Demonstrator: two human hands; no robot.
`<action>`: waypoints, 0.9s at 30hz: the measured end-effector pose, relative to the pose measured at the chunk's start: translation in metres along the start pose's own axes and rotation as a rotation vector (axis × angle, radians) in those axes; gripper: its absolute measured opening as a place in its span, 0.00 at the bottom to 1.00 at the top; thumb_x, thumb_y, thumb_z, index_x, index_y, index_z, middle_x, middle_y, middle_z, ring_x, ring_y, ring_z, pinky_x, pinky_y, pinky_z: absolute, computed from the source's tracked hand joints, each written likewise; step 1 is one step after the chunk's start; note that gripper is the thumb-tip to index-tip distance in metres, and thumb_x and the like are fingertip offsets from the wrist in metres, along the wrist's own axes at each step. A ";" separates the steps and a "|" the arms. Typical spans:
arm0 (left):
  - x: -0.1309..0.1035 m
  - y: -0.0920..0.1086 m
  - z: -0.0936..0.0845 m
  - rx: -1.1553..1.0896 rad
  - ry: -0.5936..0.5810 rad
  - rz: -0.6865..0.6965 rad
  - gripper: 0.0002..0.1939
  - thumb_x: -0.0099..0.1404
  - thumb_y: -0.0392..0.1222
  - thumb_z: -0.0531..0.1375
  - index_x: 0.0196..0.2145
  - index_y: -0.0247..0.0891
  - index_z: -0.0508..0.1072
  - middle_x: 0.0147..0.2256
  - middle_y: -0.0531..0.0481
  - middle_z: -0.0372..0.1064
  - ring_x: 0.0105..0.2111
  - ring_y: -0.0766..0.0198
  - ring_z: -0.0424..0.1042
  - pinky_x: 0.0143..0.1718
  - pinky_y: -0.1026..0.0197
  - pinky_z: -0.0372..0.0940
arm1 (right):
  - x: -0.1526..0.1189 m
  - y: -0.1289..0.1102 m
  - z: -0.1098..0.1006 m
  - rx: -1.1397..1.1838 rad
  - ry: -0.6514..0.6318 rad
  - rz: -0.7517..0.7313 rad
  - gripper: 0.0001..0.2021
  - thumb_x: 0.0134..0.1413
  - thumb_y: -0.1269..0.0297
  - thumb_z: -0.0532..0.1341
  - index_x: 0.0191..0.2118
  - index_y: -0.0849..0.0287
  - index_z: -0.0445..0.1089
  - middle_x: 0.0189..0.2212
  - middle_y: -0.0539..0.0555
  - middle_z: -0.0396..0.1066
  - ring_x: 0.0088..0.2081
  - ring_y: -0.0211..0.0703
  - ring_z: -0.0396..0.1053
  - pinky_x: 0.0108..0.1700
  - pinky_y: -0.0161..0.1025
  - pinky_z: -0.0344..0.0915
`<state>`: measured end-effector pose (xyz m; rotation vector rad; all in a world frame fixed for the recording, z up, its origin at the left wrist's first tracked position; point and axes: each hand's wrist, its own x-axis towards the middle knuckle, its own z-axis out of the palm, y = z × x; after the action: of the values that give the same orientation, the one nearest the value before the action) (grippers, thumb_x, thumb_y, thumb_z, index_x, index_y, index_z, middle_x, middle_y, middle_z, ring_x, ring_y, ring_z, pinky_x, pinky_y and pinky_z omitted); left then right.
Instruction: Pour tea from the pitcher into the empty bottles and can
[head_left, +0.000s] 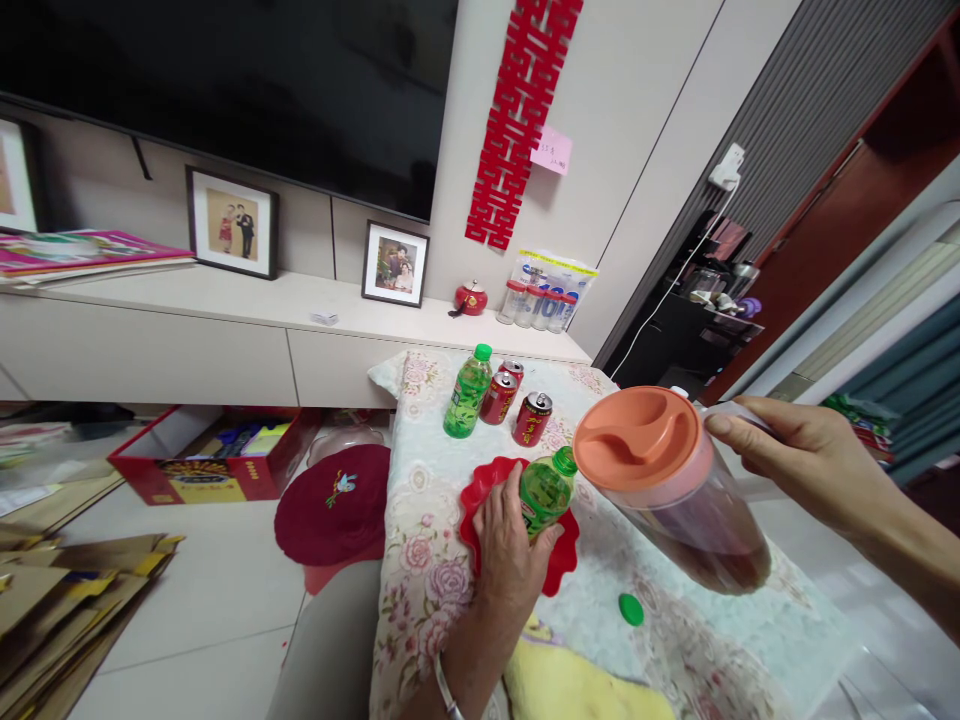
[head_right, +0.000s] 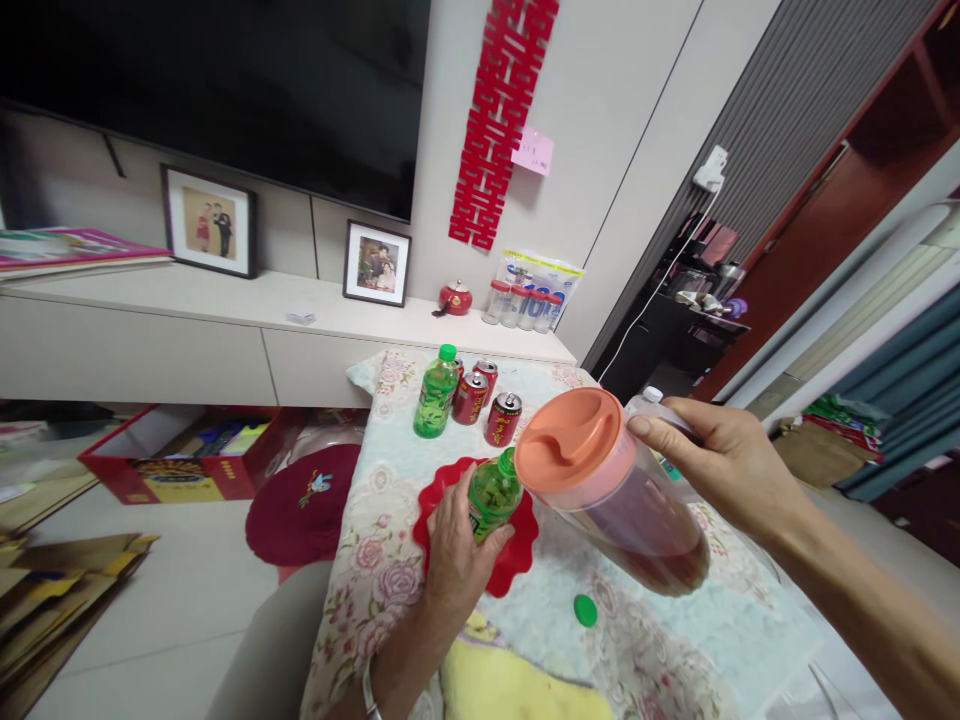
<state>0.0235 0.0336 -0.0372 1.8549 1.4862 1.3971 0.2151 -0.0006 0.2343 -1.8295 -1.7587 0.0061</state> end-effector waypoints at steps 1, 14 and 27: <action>0.000 0.000 0.000 0.000 0.002 0.002 0.41 0.61 0.36 0.69 0.68 0.37 0.57 0.63 0.35 0.68 0.63 0.41 0.68 0.62 0.38 0.63 | 0.000 0.000 0.000 0.016 -0.021 0.017 0.31 0.47 0.28 0.63 0.21 0.56 0.69 0.21 0.49 0.59 0.26 0.42 0.58 0.26 0.37 0.57; -0.001 -0.001 0.002 0.013 0.011 0.003 0.39 0.63 0.38 0.67 0.68 0.38 0.58 0.64 0.35 0.68 0.64 0.41 0.67 0.63 0.39 0.63 | -0.001 -0.003 0.000 0.049 -0.047 0.058 0.31 0.47 0.29 0.64 0.21 0.56 0.69 0.21 0.48 0.58 0.27 0.42 0.57 0.28 0.37 0.56; 0.001 -0.001 0.001 0.024 -0.010 -0.001 0.39 0.62 0.38 0.69 0.67 0.36 0.60 0.63 0.34 0.69 0.63 0.42 0.68 0.62 0.40 0.63 | -0.001 -0.002 0.000 0.054 -0.068 0.091 0.32 0.45 0.27 0.63 0.22 0.57 0.69 0.23 0.49 0.58 0.28 0.42 0.57 0.30 0.39 0.57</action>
<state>0.0236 0.0356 -0.0380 1.8721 1.5055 1.3734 0.2132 -0.0022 0.2349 -1.8889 -1.7025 0.1513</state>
